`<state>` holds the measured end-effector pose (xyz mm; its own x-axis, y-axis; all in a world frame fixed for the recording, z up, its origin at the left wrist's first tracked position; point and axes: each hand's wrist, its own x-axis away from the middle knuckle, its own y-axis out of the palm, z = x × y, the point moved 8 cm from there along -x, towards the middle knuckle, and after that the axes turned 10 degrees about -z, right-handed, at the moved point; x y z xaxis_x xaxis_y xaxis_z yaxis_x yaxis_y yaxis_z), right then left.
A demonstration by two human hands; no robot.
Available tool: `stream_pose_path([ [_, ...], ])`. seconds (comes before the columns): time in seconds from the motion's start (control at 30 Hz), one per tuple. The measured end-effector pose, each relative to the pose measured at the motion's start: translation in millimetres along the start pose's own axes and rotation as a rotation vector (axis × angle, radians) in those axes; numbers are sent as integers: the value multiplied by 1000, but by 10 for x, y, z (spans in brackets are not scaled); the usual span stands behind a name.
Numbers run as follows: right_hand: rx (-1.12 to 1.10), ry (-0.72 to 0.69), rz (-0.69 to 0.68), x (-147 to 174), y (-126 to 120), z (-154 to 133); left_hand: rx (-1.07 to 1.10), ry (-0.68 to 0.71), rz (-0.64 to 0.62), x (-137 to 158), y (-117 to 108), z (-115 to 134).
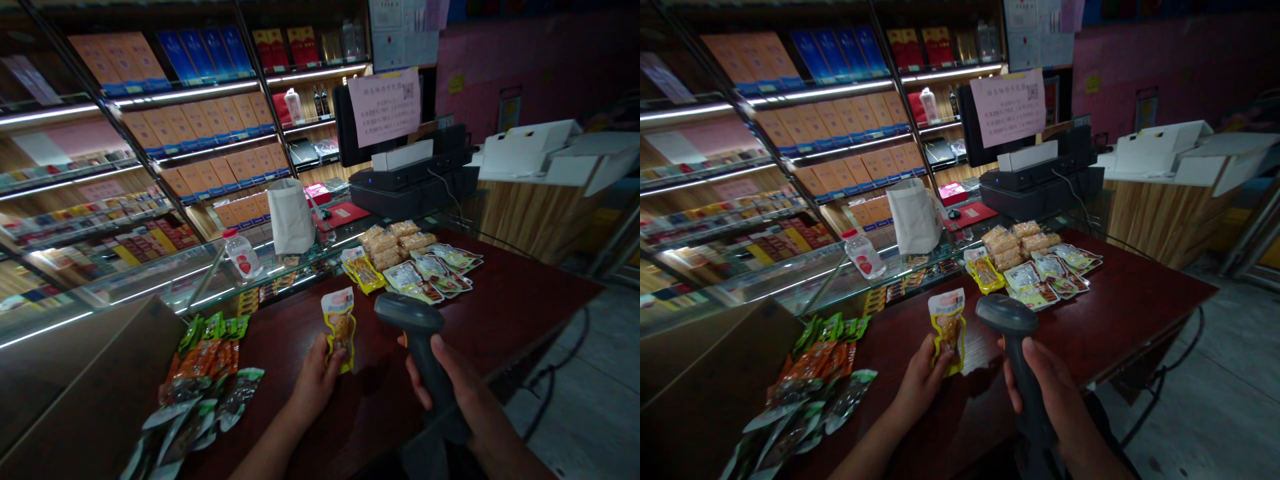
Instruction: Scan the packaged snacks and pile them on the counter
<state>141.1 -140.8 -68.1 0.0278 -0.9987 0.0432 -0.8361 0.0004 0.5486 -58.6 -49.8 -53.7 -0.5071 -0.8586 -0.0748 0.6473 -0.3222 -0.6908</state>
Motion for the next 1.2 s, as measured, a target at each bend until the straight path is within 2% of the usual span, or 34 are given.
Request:
stream_pose_path([
  [0.3,-13,10,35,23,-36,-37,-6,9,7,-32,-21,-2],
  [0.5,-83,-6,63,25,-146,-61,-26,-6,90,-43,-109,-69],
  [0.73,-134,-8,70,10,-430,-150,-49,-51,224,-59,-202,-158],
  [0.87,-171,-29,85,33,-575,-264,-28,-78,228,-86,-104,-225],
  [1.0,-205,-78,91,54,-652,-373,86,-101,174,-172,64,-271],
  [1.1,-218,-92,90,63,-679,-404,205,-120,116,-309,156,-234],
  [1.2,-231,-79,73,67,-680,-392,336,-104,124,-521,154,-128],
])
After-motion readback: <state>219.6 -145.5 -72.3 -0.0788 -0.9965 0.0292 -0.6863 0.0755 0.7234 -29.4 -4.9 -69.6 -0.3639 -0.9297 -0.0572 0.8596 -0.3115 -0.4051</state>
